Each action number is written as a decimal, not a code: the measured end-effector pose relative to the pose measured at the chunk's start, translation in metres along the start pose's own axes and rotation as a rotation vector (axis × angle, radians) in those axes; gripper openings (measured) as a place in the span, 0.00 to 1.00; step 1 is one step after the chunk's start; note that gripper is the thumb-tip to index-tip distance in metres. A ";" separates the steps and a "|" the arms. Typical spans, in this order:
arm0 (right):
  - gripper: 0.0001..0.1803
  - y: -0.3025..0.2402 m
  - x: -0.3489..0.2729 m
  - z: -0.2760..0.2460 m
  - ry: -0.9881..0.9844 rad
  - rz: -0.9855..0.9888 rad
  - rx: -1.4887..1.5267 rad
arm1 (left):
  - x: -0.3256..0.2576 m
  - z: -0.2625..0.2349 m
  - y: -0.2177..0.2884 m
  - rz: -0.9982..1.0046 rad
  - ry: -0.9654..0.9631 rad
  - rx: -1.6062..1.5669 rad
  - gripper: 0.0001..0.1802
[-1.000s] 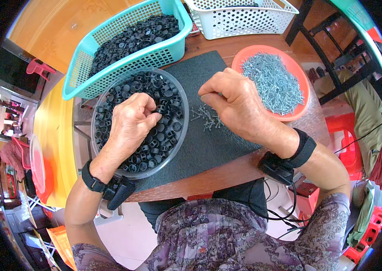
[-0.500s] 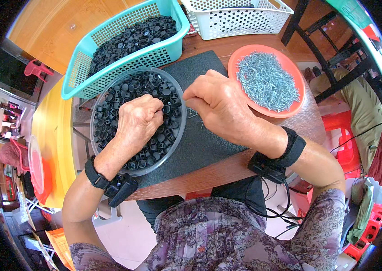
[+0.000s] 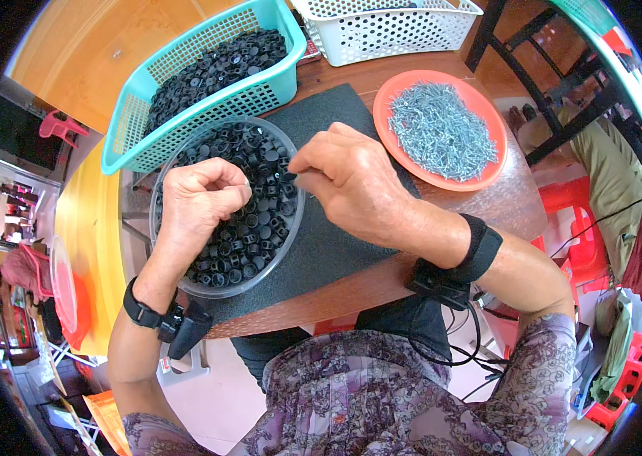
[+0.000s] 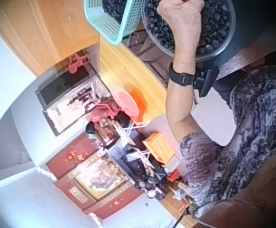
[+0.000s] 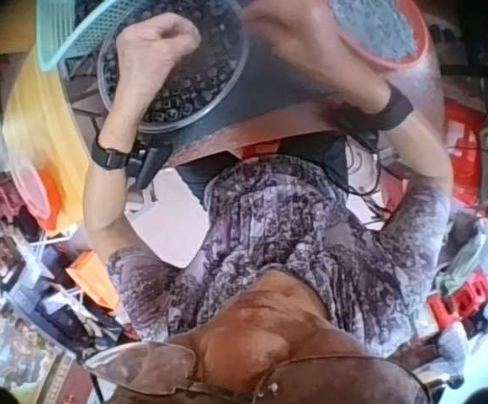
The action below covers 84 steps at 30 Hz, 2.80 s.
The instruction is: Manually assembling small black plastic caps with metal screws.
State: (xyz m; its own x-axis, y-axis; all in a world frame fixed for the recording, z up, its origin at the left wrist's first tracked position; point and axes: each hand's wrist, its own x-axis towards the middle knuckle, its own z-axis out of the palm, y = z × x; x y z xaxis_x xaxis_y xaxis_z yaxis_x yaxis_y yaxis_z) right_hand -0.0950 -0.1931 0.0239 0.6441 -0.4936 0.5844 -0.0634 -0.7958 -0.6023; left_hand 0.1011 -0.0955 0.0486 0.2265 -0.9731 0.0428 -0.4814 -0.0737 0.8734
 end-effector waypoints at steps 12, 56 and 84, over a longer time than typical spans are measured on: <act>0.24 -0.033 -0.020 -0.017 -0.090 -0.212 0.124 | -0.042 0.019 0.041 -0.347 -0.178 -0.830 0.07; 0.14 -0.011 -0.069 -0.027 0.048 -0.129 -0.189 | -0.071 0.113 0.032 -0.057 0.204 -0.625 0.05; 0.05 -0.037 -0.068 -0.042 -0.031 0.605 0.643 | -0.072 0.124 0.023 -0.182 0.065 -0.931 0.10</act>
State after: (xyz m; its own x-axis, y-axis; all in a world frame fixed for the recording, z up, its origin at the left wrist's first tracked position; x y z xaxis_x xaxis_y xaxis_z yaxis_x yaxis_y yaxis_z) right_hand -0.1684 -0.1448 0.0299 0.6600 -0.7492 0.0565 0.0348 -0.0447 -0.9984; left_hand -0.0308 -0.0539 0.0053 0.2916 -0.9477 -0.1296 0.4278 0.0080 0.9038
